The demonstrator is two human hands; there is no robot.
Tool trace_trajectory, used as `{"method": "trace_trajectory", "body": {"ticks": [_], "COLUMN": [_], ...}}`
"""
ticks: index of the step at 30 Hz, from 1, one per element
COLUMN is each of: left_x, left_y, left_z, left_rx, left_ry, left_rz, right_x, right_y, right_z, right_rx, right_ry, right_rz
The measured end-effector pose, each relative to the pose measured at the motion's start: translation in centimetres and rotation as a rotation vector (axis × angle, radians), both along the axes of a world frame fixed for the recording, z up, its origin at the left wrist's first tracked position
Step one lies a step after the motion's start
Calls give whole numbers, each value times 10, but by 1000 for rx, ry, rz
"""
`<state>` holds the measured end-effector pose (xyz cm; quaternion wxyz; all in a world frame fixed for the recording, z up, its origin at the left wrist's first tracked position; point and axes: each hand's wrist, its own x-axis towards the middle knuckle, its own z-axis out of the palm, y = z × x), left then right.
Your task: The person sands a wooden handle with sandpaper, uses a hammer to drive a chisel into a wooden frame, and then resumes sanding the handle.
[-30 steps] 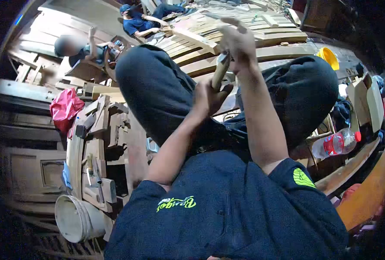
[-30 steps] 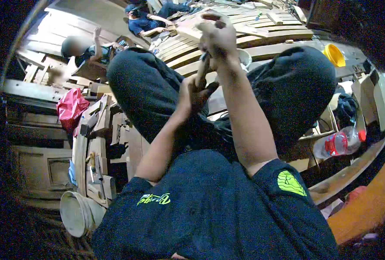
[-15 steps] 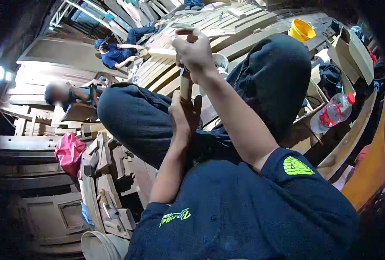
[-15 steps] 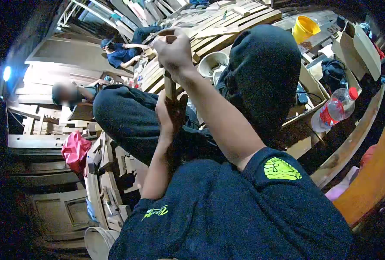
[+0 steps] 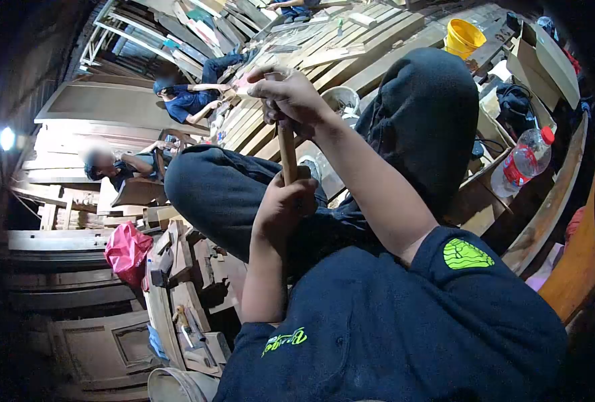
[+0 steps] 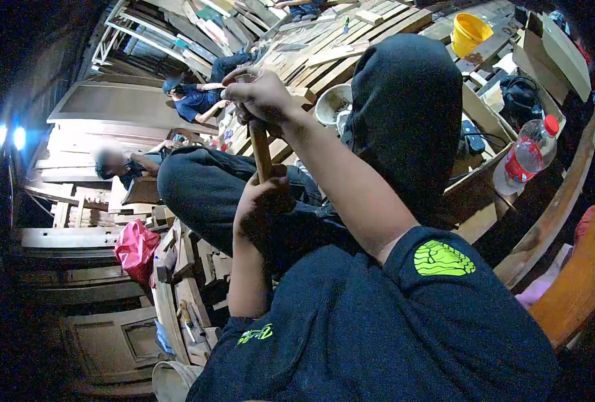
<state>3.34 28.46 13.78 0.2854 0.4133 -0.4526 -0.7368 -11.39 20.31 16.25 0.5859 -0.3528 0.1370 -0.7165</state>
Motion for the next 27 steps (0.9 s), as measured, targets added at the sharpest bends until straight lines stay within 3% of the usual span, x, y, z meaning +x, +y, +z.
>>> {"method": "trace_trajectory", "body": {"ticks": [3, 6, 7, 9, 10, 11, 12, 13, 15, 17, 19, 21, 22, 23, 24, 26, 27], "left_x": [-8, -20, -20, -24, -18, -14, -9, -7, -8, -4, -4, 9, 20, 16, 12, -3, -3], "left_y": [-9, -9, -13, -21, -17, -16, -16, -16, -8, 7, 16, 13, -7, -6, -5, 3, -3], "left_z": [-18, -35, -43, -48, -50, -49, -46, -44, -29, -11, 1, -7, -22, -18, -14, -6, -11], "left_rx": [-81, -576, -568, -1142, -932, -931, -800, -669, -554, -239, -136, 92, 329, 326, 109, -385, -611], "left_ry": [-84, -429, -431, -433, -451, -457, -408, -355, -413, -117, -145, 260, 551, 553, 286, -243, -366], "left_rz": [98, 244, 247, 349, 324, 327, 205, 84, 90, 89, 110, -44, -400, -399, -214, 91, 93], "right_x": [7, 11, 12, 12, 10, 9, 6, 1, 0, 2, 1, 1, -1, -3, -3, -3, -2], "right_y": [-3, -13, -15, -15, -12, -9, -8, -8, -4, 1, 3, 10, 16, 21, 17, 9, 9], "right_z": [-3, -15, -17, -13, -13, -11, -12, -13, -10, -8, -6, 1, 6, 10, 9, 7, 6], "right_rx": [151, 199, 210, 197, 194, 190, 190, 104, -2, 4, -72, -173, -153, -134, -135, 54, 114], "right_ry": [28, 104, 182, 167, 180, 192, 190, 181, 112, 65, 18, -65, -77, -90, -89, 123, 107], "right_rz": [-184, -358, -443, -508, -455, -403, -399, -214, 34, 149, 258, 420, 402, 381, 381, -16, -153]}}
